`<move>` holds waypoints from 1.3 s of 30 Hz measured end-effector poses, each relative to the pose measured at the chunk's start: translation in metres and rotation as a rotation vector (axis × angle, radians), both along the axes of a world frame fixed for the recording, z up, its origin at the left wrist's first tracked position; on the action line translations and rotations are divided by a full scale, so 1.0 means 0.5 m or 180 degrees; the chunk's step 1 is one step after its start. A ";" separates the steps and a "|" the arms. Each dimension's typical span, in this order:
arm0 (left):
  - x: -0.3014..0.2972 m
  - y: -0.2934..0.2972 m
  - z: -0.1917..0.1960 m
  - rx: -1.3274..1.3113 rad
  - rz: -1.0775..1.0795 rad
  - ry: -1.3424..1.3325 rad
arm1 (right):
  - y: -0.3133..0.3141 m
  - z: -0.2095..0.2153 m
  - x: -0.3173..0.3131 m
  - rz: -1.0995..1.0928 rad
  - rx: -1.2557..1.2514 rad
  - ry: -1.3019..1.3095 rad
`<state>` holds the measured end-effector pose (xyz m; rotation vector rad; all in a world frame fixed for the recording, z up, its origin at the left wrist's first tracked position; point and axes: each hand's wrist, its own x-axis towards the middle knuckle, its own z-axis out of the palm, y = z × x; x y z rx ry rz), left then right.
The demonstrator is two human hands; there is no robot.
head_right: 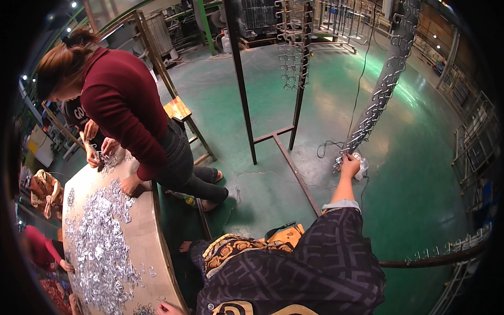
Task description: The person assembles metal hangers by hand at a table with several coworkers. They pick up metal hooks and wire loops, connect them, and place the finished hangers onto a nearby rack. The process is repetitive and involves manual dexterity.
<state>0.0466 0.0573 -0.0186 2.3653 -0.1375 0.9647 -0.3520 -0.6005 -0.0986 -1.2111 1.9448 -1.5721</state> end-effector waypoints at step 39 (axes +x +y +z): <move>-0.001 -0.006 -0.002 -0.0071 -0.0170 -0.0074 | 0.032 -0.055 0.042 0.0299 -0.0632 -0.0025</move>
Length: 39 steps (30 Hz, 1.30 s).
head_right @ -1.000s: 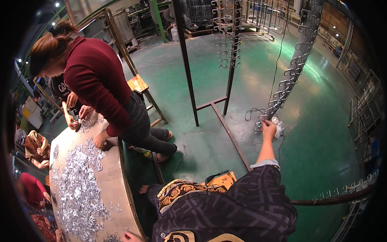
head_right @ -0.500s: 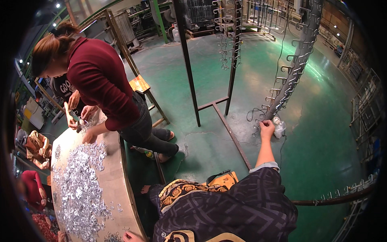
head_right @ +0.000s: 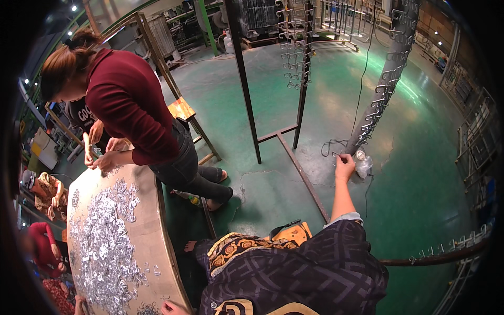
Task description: The person assembles metal hangers by hand at a table with several coworkers. They pick up metal hooks and wire loops, connect them, and place the finished hangers onto a nearby rack. The process is repetitive and involves manual dexterity.
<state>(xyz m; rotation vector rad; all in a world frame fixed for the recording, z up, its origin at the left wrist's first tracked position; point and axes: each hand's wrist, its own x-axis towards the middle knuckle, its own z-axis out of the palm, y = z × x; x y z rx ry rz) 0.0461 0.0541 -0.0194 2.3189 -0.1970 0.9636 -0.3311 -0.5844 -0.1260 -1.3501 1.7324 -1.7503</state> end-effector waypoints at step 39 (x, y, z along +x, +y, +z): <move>-0.030 -0.101 0.099 -0.0859 -0.0476 0.0829 | 0.755 0.267 0.834 0.7279 -0.0728 -0.0180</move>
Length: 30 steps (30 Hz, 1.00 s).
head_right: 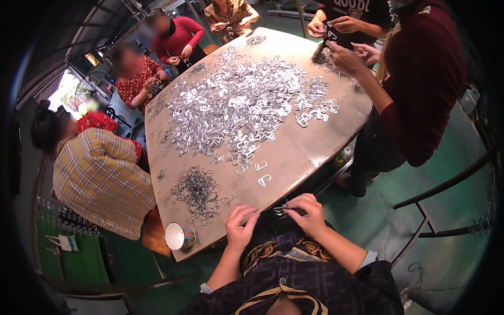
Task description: The person assembles metal hangers by hand at a table with several coworkers. They pick up metal hooks and wire loops, connect them, and place the finished hangers onto a nearby rack. The process is repetitive and involves manual dexterity.
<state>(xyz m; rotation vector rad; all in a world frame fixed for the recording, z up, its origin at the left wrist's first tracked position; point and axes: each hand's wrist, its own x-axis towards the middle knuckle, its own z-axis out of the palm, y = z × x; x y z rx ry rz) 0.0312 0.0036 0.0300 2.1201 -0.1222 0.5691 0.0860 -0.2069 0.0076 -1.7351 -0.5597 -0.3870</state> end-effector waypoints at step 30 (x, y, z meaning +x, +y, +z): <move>-0.035 0.010 -0.040 -0.0760 -0.0246 0.0684 | 0.173 -0.069 0.211 0.0450 -0.2290 0.0132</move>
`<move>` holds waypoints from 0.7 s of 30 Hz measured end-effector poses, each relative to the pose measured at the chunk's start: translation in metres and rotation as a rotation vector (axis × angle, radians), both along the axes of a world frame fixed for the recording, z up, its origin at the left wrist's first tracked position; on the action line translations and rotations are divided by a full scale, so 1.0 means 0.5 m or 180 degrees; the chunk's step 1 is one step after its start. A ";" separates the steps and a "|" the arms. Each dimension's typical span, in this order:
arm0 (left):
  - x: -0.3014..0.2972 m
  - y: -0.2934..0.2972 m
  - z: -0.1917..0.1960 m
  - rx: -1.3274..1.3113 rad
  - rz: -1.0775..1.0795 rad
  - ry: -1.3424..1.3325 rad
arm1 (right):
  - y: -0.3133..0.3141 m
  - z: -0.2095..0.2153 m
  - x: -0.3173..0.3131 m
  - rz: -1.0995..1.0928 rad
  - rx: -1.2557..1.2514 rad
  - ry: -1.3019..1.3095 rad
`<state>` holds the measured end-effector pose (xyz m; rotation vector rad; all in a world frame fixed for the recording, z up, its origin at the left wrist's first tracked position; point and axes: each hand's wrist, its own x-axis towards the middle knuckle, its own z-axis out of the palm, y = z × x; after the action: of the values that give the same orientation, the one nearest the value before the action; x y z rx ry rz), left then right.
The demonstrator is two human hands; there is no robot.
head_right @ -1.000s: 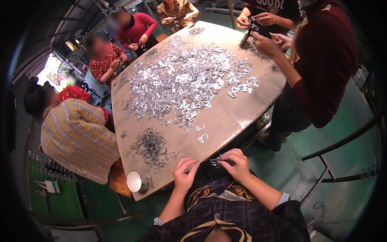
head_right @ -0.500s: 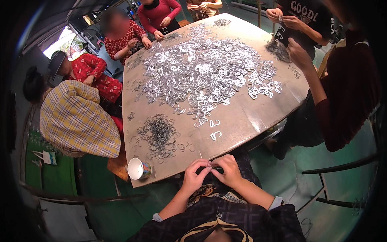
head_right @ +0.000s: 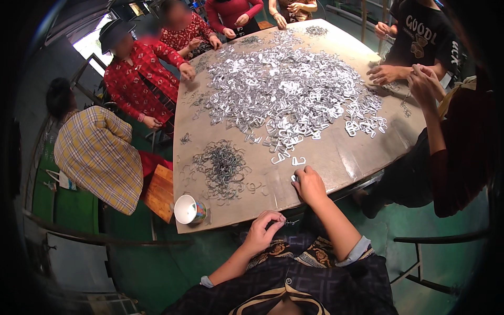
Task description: The person assembles metal hangers by hand at a table with several coworkers. They pick up metal hooks and wire loops, connect them, and place the finished hangers onto a nearby rack. The process is repetitive and involves manual dexterity.
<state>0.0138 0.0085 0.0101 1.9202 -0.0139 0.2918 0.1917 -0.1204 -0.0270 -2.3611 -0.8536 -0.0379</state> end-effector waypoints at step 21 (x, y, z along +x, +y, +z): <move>0.009 0.000 0.006 0.0488 0.0318 -0.0062 | -0.034 0.073 -0.168 0.0101 0.1932 0.2059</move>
<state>0.0183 0.0085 0.0129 2.0739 0.0482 0.3860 0.1078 -0.1374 0.0097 -1.6302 -0.4652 0.4022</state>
